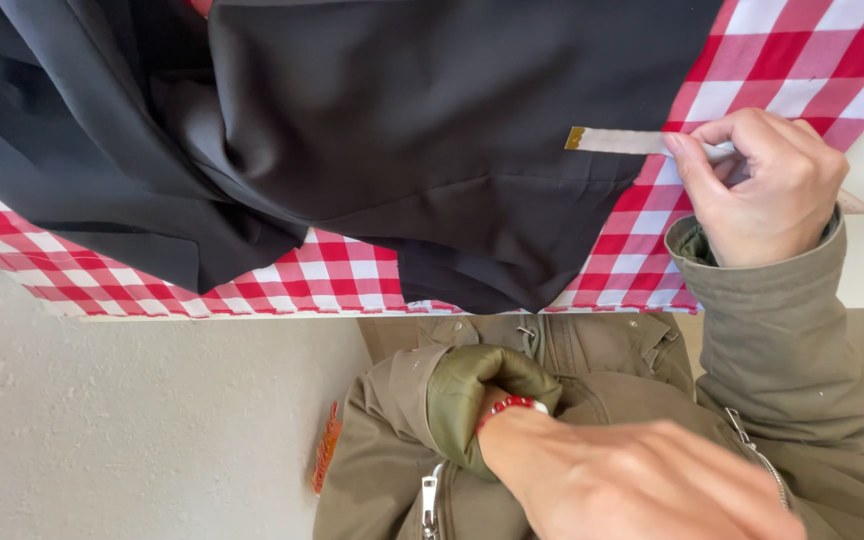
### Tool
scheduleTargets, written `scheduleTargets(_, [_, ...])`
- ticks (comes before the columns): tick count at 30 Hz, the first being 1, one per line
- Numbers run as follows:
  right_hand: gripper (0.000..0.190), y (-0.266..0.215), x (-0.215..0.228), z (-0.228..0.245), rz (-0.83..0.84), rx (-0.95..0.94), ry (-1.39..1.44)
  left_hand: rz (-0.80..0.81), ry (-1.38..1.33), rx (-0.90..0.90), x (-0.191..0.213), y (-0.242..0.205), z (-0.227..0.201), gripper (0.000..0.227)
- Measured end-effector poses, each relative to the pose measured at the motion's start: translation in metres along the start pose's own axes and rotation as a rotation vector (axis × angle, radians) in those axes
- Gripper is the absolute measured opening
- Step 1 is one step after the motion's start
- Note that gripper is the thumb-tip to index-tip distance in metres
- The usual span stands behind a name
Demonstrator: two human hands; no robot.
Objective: The person measures a black garment laid on a red and white checkered tablecloth using a flexible measuring tape and a ruler. They mark measurements on the fabric with chalk while adjusting the garment and tools.
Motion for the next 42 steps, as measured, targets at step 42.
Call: scheduleTargets(42, [0.019, -0.015, -0.016, -0.001, 0.088, -0.075, 0.128, -0.128, 1.740, 0.654, 0.062, -0.049, 0.023, 0.054])
Point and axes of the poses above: each hand's wrist, its own y-axis towards the middle knuckle, its own x-axis out of the back of the hand, z = x × y, the point moved 3 cm from there along y, towards the middle knuckle, and after that the axes turned 5 degrees about -y, right-handed, at the moved point
